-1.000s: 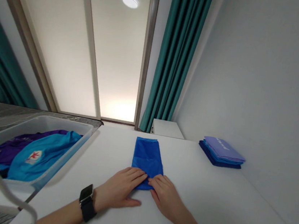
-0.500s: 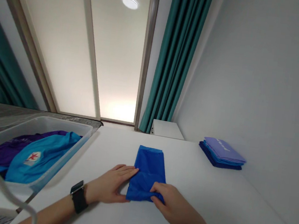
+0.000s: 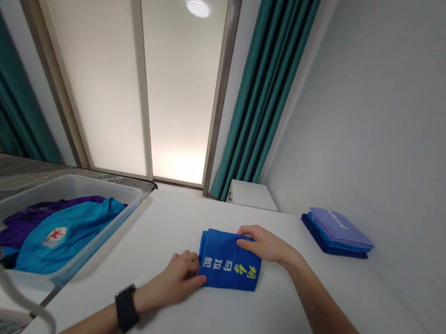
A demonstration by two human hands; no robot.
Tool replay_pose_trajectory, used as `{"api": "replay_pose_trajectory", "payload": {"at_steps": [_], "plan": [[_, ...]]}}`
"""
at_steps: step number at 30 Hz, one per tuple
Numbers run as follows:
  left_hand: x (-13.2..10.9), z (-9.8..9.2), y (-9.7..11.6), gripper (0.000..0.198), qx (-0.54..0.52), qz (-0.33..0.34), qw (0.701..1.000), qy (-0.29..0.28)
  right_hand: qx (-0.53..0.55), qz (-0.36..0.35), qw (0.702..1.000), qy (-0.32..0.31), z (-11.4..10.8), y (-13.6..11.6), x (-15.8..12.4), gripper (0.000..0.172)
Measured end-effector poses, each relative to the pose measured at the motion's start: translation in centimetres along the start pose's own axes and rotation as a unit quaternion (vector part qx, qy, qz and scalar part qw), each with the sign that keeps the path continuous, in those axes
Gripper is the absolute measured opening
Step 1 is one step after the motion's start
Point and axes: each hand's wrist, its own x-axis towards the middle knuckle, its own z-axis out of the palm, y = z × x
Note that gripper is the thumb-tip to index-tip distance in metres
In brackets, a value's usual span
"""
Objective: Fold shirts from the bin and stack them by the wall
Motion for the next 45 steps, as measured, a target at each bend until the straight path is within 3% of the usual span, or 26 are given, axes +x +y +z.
{"api": "replay_pose_trajectory", "payload": {"at_steps": [4,9,13,20,23,27,32,40,45], "plan": [[0.7,0.7,-0.2,0.041,-0.008,-0.061,0.998,0.026,-0.151,0.049,0.987,0.037,0.7,2.4,4.4,0.016],[1.3,0.9,-0.1,0.037,0.017,-0.102,0.994,0.045,-0.217,0.103,0.969,0.061,3.5,4.1,6.9,0.017],[0.5,0.8,0.5,0.034,0.021,-0.109,0.993,0.028,-0.246,0.111,0.961,0.063,4.8,3.8,5.9,0.020],[-1.8,0.0,1.0,0.037,0.008,-0.062,0.997,-0.035,-0.253,0.066,0.964,0.042,6.4,3.2,2.6,0.019],[-0.6,-1.2,0.2,0.031,-0.032,-0.094,0.995,-0.003,-0.241,0.049,0.968,0.045,6.6,3.5,2.3,0.018],[2.8,-2.2,-1.6,0.033,-0.006,-0.043,0.997,0.061,-0.225,0.036,0.973,0.040,6.3,3.9,2.6,0.018],[5.7,-1.7,-3.2,0.043,0.024,0.003,1.000,0.004,-0.205,0.028,0.977,0.047,6.4,4.3,2.8,0.017],[5.7,-0.6,-3.1,0.038,0.051,-0.019,0.998,0.029,-0.194,0.027,0.979,0.056,6.7,4.6,3.0,0.020],[5.8,-0.6,-3.1,0.030,0.069,-0.016,0.997,0.025,-0.208,0.015,0.973,0.099,7.2,4.8,3.1,0.025]]}}
